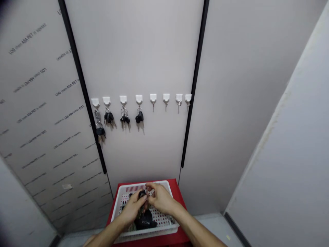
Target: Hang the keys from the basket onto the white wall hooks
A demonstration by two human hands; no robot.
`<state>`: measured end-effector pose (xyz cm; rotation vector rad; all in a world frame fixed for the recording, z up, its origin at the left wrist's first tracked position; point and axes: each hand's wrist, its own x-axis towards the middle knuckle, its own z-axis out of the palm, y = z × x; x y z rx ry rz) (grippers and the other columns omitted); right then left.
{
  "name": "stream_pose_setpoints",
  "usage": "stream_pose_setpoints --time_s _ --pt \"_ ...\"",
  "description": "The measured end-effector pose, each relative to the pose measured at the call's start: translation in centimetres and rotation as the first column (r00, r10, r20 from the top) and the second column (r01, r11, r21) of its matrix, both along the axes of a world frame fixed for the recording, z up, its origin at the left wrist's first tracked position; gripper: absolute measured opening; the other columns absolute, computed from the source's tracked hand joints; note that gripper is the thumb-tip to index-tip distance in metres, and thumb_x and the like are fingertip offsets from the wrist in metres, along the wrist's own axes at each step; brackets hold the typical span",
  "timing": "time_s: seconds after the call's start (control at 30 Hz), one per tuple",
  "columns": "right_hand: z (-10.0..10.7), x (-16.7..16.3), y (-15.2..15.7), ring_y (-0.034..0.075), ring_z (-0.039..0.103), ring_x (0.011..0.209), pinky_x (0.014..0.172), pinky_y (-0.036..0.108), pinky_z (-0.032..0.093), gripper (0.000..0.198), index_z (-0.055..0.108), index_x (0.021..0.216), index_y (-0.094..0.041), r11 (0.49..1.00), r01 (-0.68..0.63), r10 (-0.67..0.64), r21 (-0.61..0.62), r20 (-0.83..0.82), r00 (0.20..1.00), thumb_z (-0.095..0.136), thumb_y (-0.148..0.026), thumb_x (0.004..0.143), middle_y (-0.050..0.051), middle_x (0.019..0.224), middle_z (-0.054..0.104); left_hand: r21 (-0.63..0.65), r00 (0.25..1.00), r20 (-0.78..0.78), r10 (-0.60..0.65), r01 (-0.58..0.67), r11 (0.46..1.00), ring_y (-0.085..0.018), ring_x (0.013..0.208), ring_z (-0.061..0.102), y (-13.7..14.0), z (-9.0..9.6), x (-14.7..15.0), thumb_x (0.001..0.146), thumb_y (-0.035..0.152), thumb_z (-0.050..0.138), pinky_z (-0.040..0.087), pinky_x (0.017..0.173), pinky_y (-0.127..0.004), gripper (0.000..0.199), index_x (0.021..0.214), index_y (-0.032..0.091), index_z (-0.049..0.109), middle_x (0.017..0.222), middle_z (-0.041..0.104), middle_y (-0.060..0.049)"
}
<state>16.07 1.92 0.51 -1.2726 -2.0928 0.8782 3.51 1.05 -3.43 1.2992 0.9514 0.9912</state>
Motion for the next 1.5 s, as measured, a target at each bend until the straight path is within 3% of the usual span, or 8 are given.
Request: stream_pose_setpoints --time_s 0.1,0.27,0.43,0.67,0.8,1.0,1.3,1.5 --pt "0.4 0.1 0.1 0.008 0.05 0.063 0.058 0.018 0.038 0.039 0.046 0.097 -0.014 0.999 -0.04 0.04 -0.019 -0.031 0.999 0.036 -0.009 0.06 0.004 0.087 0.055 0.012 0.998 -0.039 -0.053 0.053 0.999 -0.005 0.043 0.036 -0.1 0.2 0.0 0.064 0.034 0.043 0.029 0.044 -0.019 0.021 0.071 0.014 0.043 0.047 0.04 0.006" --pt "0.9 0.5 0.7 0.006 0.044 0.046 0.044 0.017 0.034 0.012 0.05 0.066 -0.013 0.992 -0.029 0.018 -0.121 -0.089 0.996 0.039 -0.013 0.062 -0.003 0.05 0.048 0.048 0.996 -0.071 -0.061 0.065 0.997 -0.006 0.045 0.037 0.2 1.1 -0.4 0.065 0.026 0.041 0.03 0.046 -0.018 0.013 0.071 0.014 0.043 0.049 0.04 0.006" --pt "3.5 0.8 1.5 0.005 0.04 0.039 0.041 0.017 0.032 0.006 0.045 0.062 -0.014 0.987 -0.023 -0.022 -0.157 -0.277 0.961 0.044 -0.019 0.062 -0.006 0.044 0.043 0.249 0.971 -0.238 0.027 0.034 0.968 -0.009 0.06 0.043 1.4 3.8 -1.8 0.064 0.021 0.042 0.034 0.058 -0.02 0.011 0.07 0.014 0.048 0.061 0.048 0.002" --pt "12.5 -0.6 3.4 0.005 0.043 0.038 0.044 0.019 0.037 0.009 0.043 0.061 -0.014 0.999 0.04 -0.043 -0.018 -0.524 0.851 0.049 -0.021 0.06 -0.007 0.04 0.046 0.553 0.92 -0.374 0.113 0.123 0.824 -0.011 0.069 0.046 3.8 12.4 -1.4 0.069 0.022 0.037 0.035 0.064 -0.021 0.019 0.08 0.014 0.051 0.074 0.054 -0.001" --pt "17.6 -1.0 4.9 0.004 0.045 0.038 0.045 0.019 0.041 0.005 0.044 0.063 -0.013 0.986 0.167 -0.101 0.027 -0.695 0.711 0.048 -0.015 0.063 -0.007 0.041 0.046 0.664 0.92 -0.297 0.256 0.007 0.748 -0.011 0.07 0.046 5.9 18.0 0.1 0.069 0.021 0.037 0.036 0.066 -0.023 0.02 0.082 0.013 0.05 0.075 0.054 -0.001" --pt "22.6 -1.1 7.2 0.003 0.046 0.038 0.04 0.017 0.043 0.009 0.042 0.06 -0.013 0.944 0.321 -0.137 0.074 -0.798 0.587 0.044 -0.007 0.066 -0.006 0.043 0.045 0.582 0.932 -0.181 0.314 -0.156 0.798 -0.011 0.067 0.048 9.1 22.8 2.1 0.071 0.028 0.036 0.038 0.064 -0.025 0.025 0.086 0.013 0.049 0.078 0.054 -0.004" --pt "23.1 -1.3 10.7 0.005 0.046 0.037 0.036 0.017 0.042 0.008 0.041 0.061 -0.013 0.877 0.479 -0.287 0.042 -0.753 0.592 0.043 -0.006 0.065 -0.005 0.044 0.044 0.56 0.836 -0.326 0.441 -0.205 0.803 -0.015 0.069 0.05 10.2 24.1 3.1 0.069 0.027 0.039 0.039 0.061 -0.027 0.024 0.085 0.013 0.051 0.078 0.056 -0.008" --pt "20.9 -0.4 10.3 0.007 0.049 0.048 0.049 0.022 0.043 0.017 0.048 0.078 -0.013 0.783 0.555 -0.275 0.281 -0.643 0.715 0.044 -0.009 0.061 -0.001 0.06 0.05 0.577 0.873 -0.329 0.36 -0.116 0.808 -0.015 0.081 0.049 8.5 20.2 1.6 0.068 0.02 0.041 0.037 0.072 -0.026 0.036 0.102 0.01 0.041 0.095 0.053 -0.01"
